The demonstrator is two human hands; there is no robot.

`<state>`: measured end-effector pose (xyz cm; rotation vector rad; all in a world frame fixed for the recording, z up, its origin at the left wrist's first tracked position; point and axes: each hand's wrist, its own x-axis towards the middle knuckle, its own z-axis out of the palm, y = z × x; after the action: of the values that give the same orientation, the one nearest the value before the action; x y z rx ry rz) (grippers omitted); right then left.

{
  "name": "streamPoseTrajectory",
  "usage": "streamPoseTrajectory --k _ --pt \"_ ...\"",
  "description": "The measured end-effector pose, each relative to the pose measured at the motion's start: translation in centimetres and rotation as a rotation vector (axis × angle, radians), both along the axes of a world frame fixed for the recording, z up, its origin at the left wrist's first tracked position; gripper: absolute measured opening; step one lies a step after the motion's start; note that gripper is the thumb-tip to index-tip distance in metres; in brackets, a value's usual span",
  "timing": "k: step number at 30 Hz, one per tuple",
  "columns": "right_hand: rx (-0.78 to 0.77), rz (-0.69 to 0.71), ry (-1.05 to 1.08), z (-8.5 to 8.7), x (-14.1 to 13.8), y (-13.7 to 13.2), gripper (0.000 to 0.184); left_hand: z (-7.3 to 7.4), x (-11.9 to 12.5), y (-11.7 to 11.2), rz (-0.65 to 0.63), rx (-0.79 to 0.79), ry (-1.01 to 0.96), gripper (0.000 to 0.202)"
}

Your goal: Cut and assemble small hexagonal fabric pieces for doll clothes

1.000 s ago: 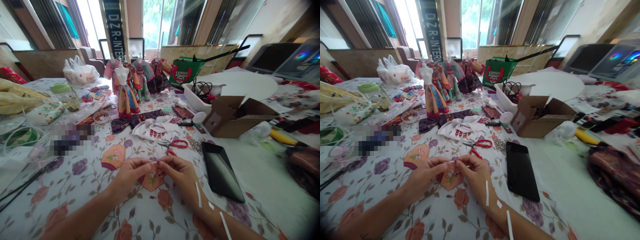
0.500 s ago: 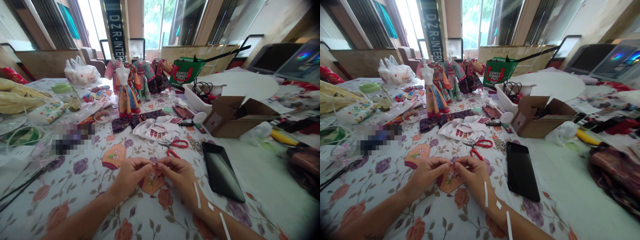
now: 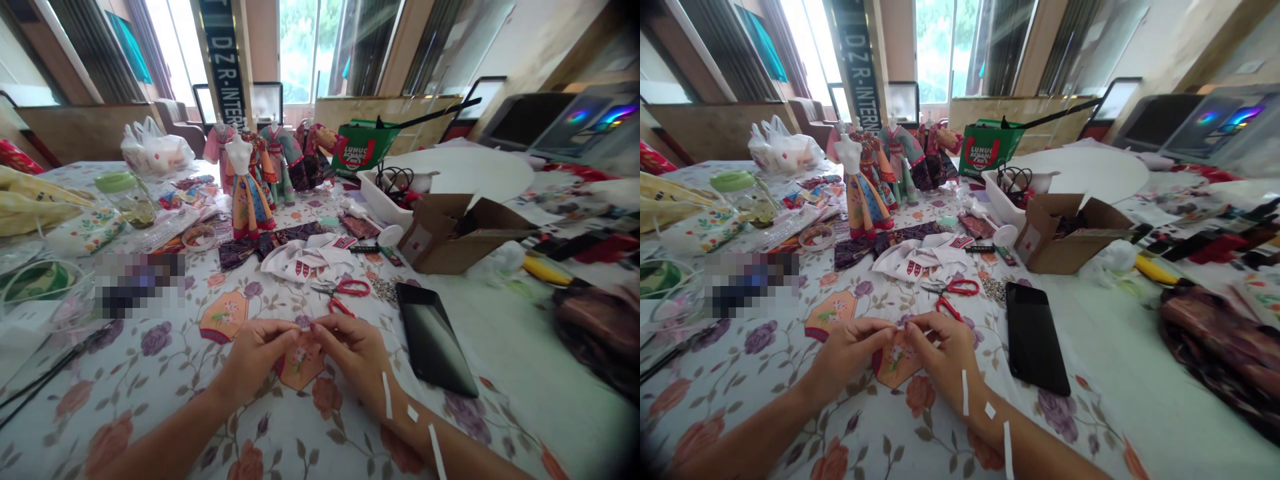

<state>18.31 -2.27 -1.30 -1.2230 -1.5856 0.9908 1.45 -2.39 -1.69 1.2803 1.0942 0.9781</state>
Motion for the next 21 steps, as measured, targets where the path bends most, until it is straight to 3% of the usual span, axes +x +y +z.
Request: streamPoseTrajectory --k 3,5,10,17,21 --pt "0.193 -0.110 -0.222 0.1 1.3 1.3 0.019 0.0 -0.1 0.0 0.050 -0.050 -0.031 0.022" --pt "0.242 -0.183 -0.354 0.1 2.7 2.9 0.024 -0.2 -0.2 0.1 0.098 -0.077 -0.064 0.021" --pt "0.265 -0.085 -0.864 0.2 6.6 6.5 0.032 -0.7 -0.9 0.8 0.148 -0.148 -0.214 0.021" --pt "0.155 0.083 -0.940 0.7 7.1 6.3 0.039 0.2 -1.6 1.3 0.080 -0.189 -0.335 0.026" --pt "0.061 0.140 -0.959 1.1 6.5 6.2 0.028 0.0 -1.7 1.5 0.136 -0.200 -0.377 0.024"
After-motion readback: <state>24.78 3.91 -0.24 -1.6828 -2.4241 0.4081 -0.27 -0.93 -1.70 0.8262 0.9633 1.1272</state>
